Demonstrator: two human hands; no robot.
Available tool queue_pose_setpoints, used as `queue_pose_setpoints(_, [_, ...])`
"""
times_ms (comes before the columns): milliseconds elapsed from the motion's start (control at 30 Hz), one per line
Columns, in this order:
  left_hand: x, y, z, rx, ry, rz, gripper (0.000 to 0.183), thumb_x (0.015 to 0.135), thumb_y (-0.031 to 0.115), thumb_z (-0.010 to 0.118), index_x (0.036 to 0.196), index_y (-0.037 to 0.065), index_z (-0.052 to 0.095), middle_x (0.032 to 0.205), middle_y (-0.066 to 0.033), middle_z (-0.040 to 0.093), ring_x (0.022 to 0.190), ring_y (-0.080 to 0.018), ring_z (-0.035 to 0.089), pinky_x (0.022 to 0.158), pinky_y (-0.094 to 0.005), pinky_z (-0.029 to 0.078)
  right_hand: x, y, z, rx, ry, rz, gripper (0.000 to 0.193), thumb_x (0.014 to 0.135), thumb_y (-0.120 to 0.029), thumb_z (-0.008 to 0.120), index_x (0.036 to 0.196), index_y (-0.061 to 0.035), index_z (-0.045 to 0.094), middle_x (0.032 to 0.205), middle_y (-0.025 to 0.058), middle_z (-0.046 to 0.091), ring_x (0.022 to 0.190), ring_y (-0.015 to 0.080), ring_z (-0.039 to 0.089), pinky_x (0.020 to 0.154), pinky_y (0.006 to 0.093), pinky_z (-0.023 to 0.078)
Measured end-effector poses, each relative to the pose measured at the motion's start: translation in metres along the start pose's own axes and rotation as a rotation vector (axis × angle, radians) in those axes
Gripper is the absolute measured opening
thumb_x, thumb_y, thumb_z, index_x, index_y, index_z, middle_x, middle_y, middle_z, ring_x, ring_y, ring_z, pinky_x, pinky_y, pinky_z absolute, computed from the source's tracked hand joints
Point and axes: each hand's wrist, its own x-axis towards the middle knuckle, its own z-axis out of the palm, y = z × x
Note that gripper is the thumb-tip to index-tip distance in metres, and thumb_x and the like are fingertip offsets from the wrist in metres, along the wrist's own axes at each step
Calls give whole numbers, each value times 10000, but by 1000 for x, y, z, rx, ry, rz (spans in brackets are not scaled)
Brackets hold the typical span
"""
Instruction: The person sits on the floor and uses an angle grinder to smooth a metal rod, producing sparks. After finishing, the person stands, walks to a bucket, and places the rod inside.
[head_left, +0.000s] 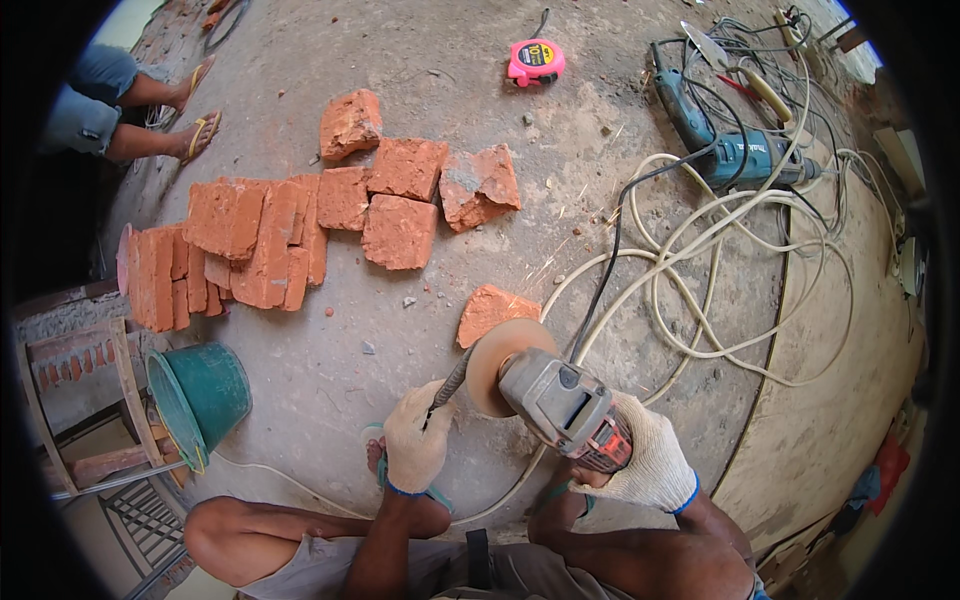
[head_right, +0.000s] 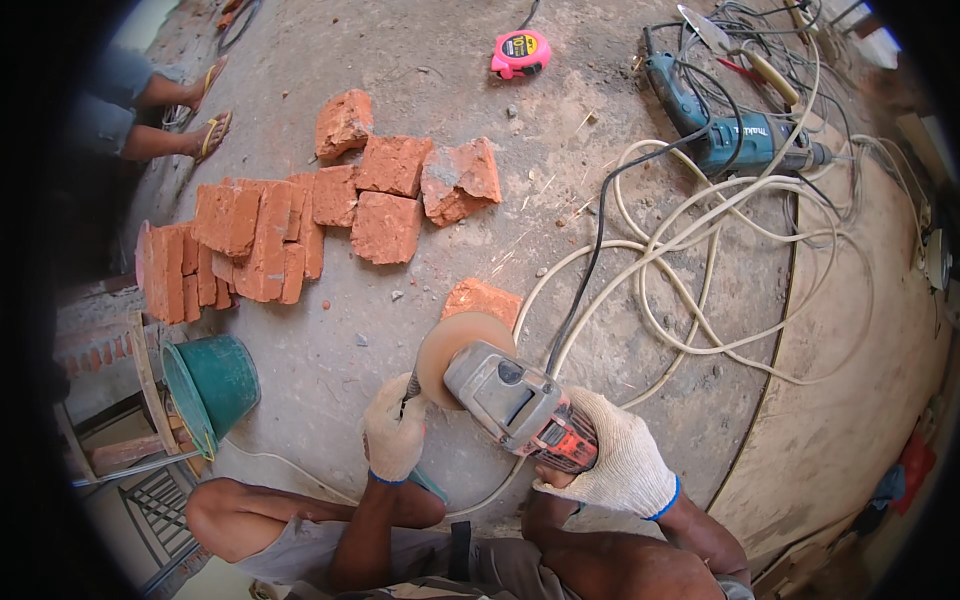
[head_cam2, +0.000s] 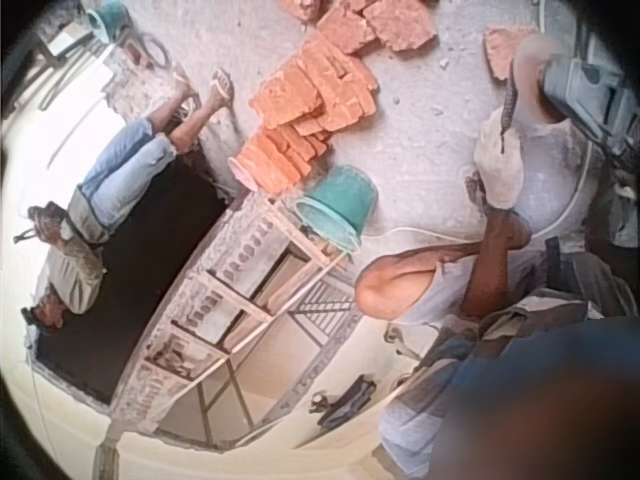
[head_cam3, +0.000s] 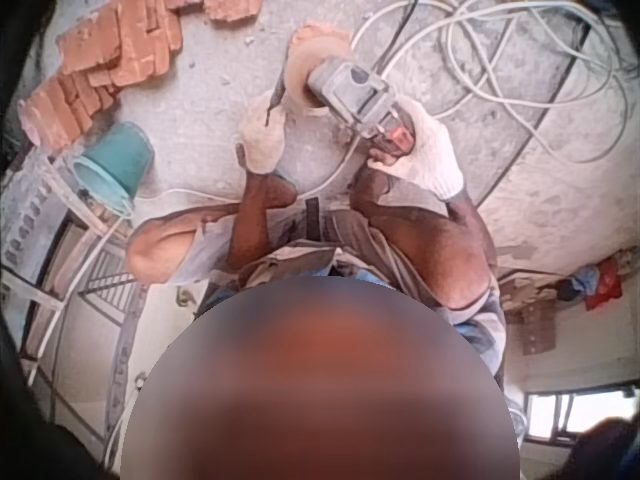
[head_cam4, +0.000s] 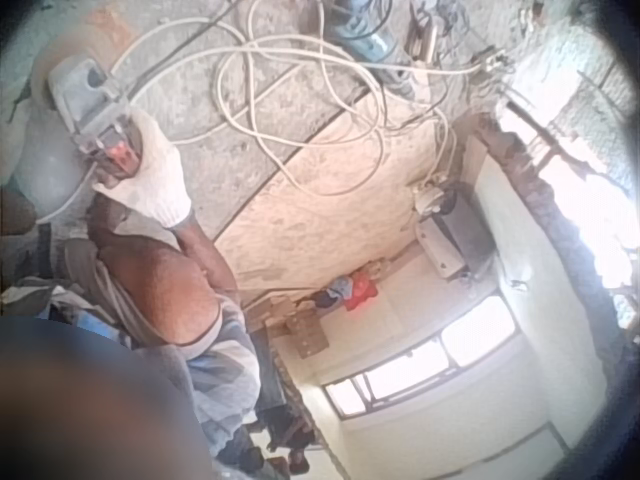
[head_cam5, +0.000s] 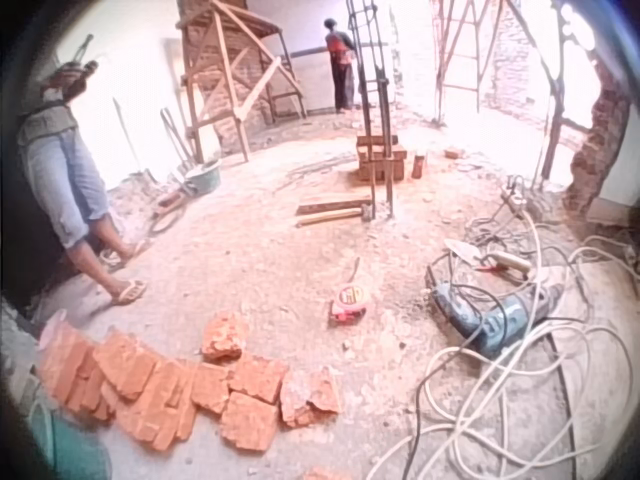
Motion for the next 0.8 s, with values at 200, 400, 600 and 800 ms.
queue_pose_setpoints(200, [0,-1,0,-18,5,-17,252,986,18,721,1236,-2,746,1049,-167,750,940,-317,728,859,-405,572,-1,-1,0,31,28,9,926,740,-378,981,1492,-5,589,1252,229,750,1151,373,783,997,427,615])
queue_pose_setpoints(400, [0,-2,-2,-49,2,-54,257,984,23,726,1239,0,749,1054,-168,752,948,-323,729,868,-408,572,-2,1,2,3,24,-10,930,739,-387,987,1487,-3,588,1244,222,752,1143,362,787,990,422,618])
queue_pose_setpoints(600, [-1,0,-3,-49,-4,-87,245,986,29,728,1227,-4,753,1051,-172,755,949,-326,731,869,-407,573,-3,3,5,6,31,2,935,735,-392,993,1481,-3,586,1250,223,750,1137,369,787,986,429,619])
queue_pose_setpoints(800, [0,0,-2,-44,6,-61,246,983,27,730,1226,-6,752,1043,-172,754,942,-327,731,865,-409,575,-3,5,6,-19,37,-21,945,739,-400,993,1485,1,574,1257,226,747,1139,378,785,983,431,618])
